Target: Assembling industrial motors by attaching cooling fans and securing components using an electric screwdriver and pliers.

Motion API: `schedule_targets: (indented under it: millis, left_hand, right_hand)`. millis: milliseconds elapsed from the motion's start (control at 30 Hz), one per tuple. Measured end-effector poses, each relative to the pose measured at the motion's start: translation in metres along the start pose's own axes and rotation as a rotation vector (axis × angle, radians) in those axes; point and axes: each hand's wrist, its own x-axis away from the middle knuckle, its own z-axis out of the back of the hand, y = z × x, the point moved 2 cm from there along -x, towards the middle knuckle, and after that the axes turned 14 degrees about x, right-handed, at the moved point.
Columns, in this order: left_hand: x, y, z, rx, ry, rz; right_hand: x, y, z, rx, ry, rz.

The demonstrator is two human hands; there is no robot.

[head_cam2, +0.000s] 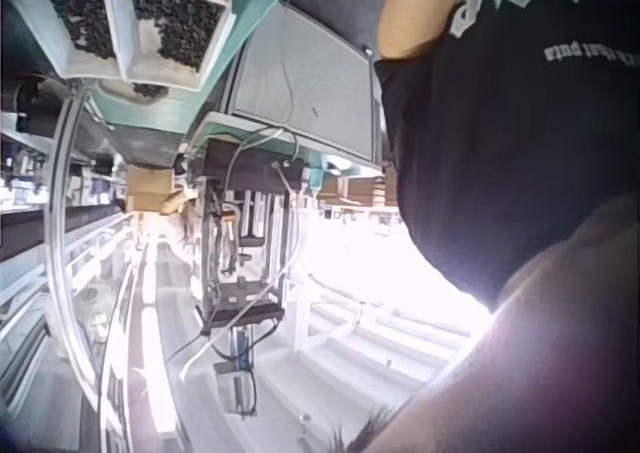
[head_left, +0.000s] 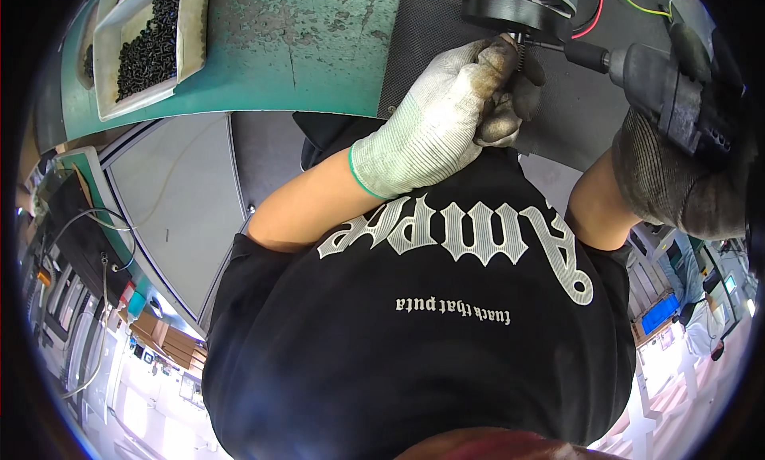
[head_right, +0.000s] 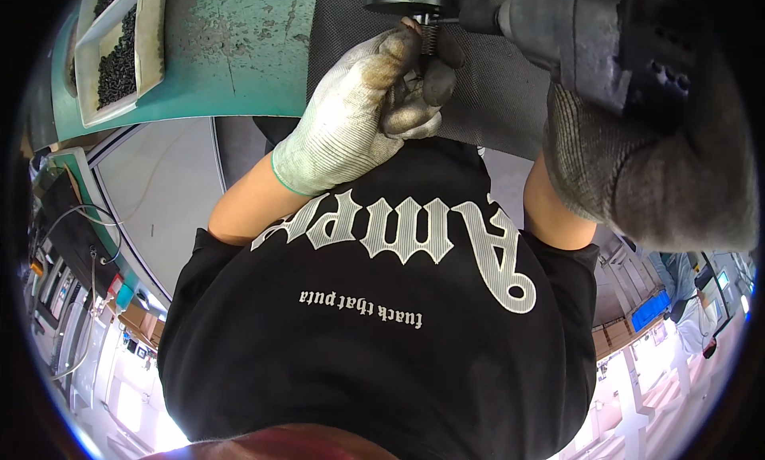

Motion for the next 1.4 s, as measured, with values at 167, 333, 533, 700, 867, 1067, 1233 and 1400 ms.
schedule_targets:
  millis: [167, 333, 533, 700, 867, 1067, 1233, 1400]
  left_hand:
    - [0.0, 0.001, -0.001, -0.101, 0.016, -0.001]
    - [0.001, 0.003, 0.0, -0.17, 0.018, -0.009]
    - [0.003, 0.005, -0.003, -0.408, 0.062, -0.038]
    - [0.001, 0.003, 0.0, -0.279, 0.051, -0.014]
    - [0.0, 0.005, 0.0, -0.278, 0.038, -0.019]
    - [-0.002, 0.003, 0.004, -0.289, -0.001, -0.046]
    - [-0.002, 0.019, -0.008, -0.499, 0.063, -0.046]
    - [-0.002, 0.014, -0.006, -1.923, -0.051, -1.056]
  right_hand:
    - [0.002, 0.006, -0.018, -0.004, 0.01, -0.023]
    - [0.004, 0.007, -0.016, -0.01, 0.008, -0.065]
    - [0.006, 0.017, -0.031, -0.013, 0.009, -0.092]
    - [0.009, 0.014, -0.029, -0.015, -0.001, -0.068]
    - [0.006, 0.006, -0.01, -0.032, -0.016, -0.017]
    - [0.017, 0.004, -0.036, 0.371, 0.183, 0.122]
    - [-0.004, -0.004, -0.03, 0.812, 0.33, 0.482]
    - [0.009, -0.061, 0.009, 1.884, 0.229, 1.113]
